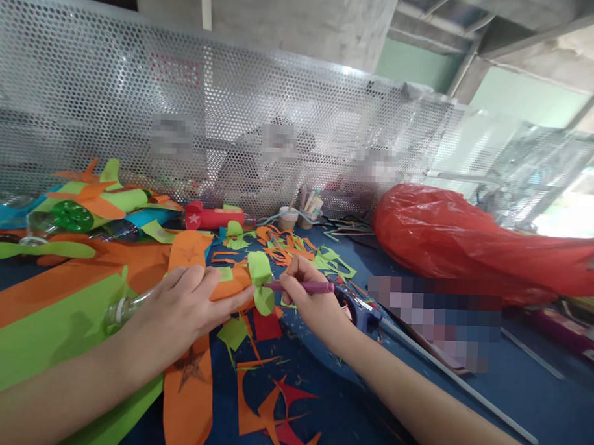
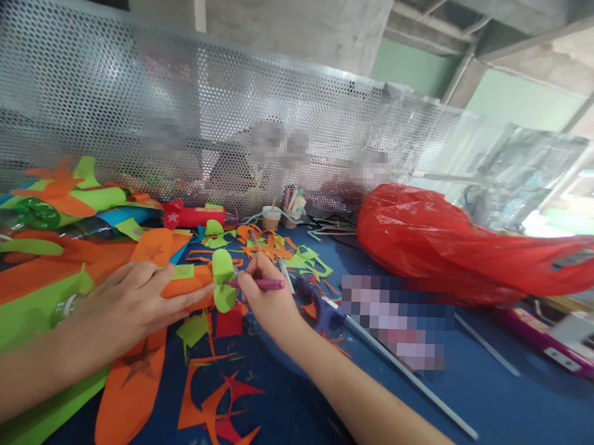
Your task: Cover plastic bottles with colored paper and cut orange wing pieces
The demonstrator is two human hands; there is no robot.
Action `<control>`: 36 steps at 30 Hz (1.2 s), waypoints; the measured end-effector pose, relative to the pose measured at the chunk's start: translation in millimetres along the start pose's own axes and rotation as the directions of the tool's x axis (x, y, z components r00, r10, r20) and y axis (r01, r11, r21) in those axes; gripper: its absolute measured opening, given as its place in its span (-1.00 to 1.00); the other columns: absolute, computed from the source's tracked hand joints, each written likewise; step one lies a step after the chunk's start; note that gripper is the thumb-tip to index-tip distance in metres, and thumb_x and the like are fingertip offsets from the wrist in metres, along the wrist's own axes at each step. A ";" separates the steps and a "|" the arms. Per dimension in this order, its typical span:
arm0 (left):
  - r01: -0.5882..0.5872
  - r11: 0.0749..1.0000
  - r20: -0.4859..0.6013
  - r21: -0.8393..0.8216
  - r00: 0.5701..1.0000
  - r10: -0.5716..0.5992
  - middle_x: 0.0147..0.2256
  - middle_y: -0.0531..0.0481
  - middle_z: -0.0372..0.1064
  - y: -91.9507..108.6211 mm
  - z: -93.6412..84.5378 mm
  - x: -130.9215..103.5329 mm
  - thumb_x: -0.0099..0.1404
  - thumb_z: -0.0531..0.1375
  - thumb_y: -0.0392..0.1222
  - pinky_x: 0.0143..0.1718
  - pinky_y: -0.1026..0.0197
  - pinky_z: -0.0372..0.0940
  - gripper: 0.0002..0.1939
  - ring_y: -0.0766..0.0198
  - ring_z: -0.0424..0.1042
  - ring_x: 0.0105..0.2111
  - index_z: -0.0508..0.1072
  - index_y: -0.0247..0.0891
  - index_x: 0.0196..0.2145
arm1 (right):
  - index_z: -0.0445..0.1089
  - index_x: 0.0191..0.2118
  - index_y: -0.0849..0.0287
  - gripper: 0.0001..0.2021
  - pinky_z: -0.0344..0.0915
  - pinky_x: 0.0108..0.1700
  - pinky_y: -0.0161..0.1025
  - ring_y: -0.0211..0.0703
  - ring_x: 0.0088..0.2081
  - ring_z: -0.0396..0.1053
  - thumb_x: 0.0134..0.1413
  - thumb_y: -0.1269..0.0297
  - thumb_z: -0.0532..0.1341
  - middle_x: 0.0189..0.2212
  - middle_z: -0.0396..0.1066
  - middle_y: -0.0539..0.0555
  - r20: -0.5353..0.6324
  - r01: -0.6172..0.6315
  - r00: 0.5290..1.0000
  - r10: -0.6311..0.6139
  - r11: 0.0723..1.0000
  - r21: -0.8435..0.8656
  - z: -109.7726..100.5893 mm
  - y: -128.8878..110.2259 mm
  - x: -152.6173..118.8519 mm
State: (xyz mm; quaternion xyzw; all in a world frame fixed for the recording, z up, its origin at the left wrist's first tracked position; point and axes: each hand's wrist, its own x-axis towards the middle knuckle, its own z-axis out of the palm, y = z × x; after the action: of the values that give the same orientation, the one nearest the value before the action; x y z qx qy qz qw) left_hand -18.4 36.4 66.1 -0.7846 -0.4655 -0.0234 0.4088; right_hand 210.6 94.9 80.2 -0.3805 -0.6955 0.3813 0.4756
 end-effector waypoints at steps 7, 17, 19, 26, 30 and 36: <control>0.006 0.999 0.001 -0.032 1.000 -0.006 -0.21 0.00 0.30 -0.3 0.7 -0.8 0.37 0.25 -0.18 -0.23 0.07 0.20 -0.19 0.08 0.26 -0.24 -0.05 0.41 0.37 | 0.10 -0.50 0.05 -0.80 0.10 -0.47 -0.30 -0.28 -0.58 0.18 0.06 0.25 0.15 -0.67 0.21 -0.18 0.002 -0.010 1.000 0.010 1.000 0.011 0.6 -0.8 -1.1; -0.008 0.999 -0.032 -0.047 0.999 0.007 -0.23 -0.05 0.32 -1.2 -4.6 0.5 0.37 0.23 -0.20 -0.25 0.04 0.21 -0.30 0.04 0.27 -0.27 0.11 0.37 0.34 | 0.11 -0.50 0.05 -0.80 0.11 -0.46 -0.28 -0.25 -0.57 0.19 0.05 0.26 0.15 -0.67 0.23 -0.16 -0.010 -0.039 0.999 0.039 0.999 -0.020 -0.2 -1.0 -1.0; -0.005 0.999 -0.030 -0.053 1.000 0.004 -0.23 -0.04 0.32 -0.9 -4.4 0.7 0.39 0.21 -0.22 -0.24 0.04 0.21 -0.31 0.04 0.27 -0.27 0.12 0.37 0.33 | 0.11 -0.51 0.05 -0.80 0.10 -0.46 -0.29 -0.26 -0.57 0.18 0.05 0.25 0.15 -0.68 0.22 -0.16 -0.004 -0.048 0.999 0.048 0.999 -0.009 -0.4 -1.0 -0.9; -0.008 0.999 0.002 -0.036 1.000 0.008 -0.21 -0.02 0.31 -1.0 -3.6 0.4 0.39 0.20 -0.24 -0.23 0.05 0.24 -0.27 0.07 0.29 -0.24 0.05 0.38 0.35 | 0.11 -0.51 0.05 -0.81 0.11 -0.44 -0.28 -0.26 -0.56 0.20 0.04 0.25 0.15 -0.67 0.22 -0.16 0.000 -0.043 0.999 0.043 0.999 -0.011 -0.5 0.3 -1.1; -0.016 1.000 -0.010 -0.019 1.000 0.016 -0.21 -0.02 0.32 -1.8 -3.2 0.1 0.38 0.22 -0.24 -0.22 0.04 0.26 -0.26 0.06 0.29 -0.24 0.06 0.37 0.35 | 0.12 -0.51 0.05 -0.81 0.12 -0.44 -0.28 -0.25 -0.55 0.20 0.05 0.24 0.15 -0.67 0.24 -0.15 -0.013 -0.038 0.999 0.038 0.999 -0.016 -0.7 1.0 -1.1; -0.011 0.998 -0.001 -0.061 1.000 0.011 -0.19 -0.04 0.32 -1.1 -1.4 -0.2 0.38 0.18 -0.25 -0.22 0.02 0.24 -0.28 0.03 0.29 -0.23 0.08 0.37 0.35 | 0.11 -0.52 0.05 -0.80 0.09 -0.47 -0.28 -0.26 -0.58 0.16 0.03 0.22 0.16 -0.69 0.20 -0.16 -0.033 -0.035 0.999 0.034 0.999 -0.032 -1.0 2.8 0.2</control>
State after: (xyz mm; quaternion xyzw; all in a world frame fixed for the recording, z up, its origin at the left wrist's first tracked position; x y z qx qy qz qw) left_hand -18.9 35.6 67.7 -0.7992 -0.4602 -0.0353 0.3850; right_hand 211.9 96.5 78.1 -0.4063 -0.6870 0.3720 0.4738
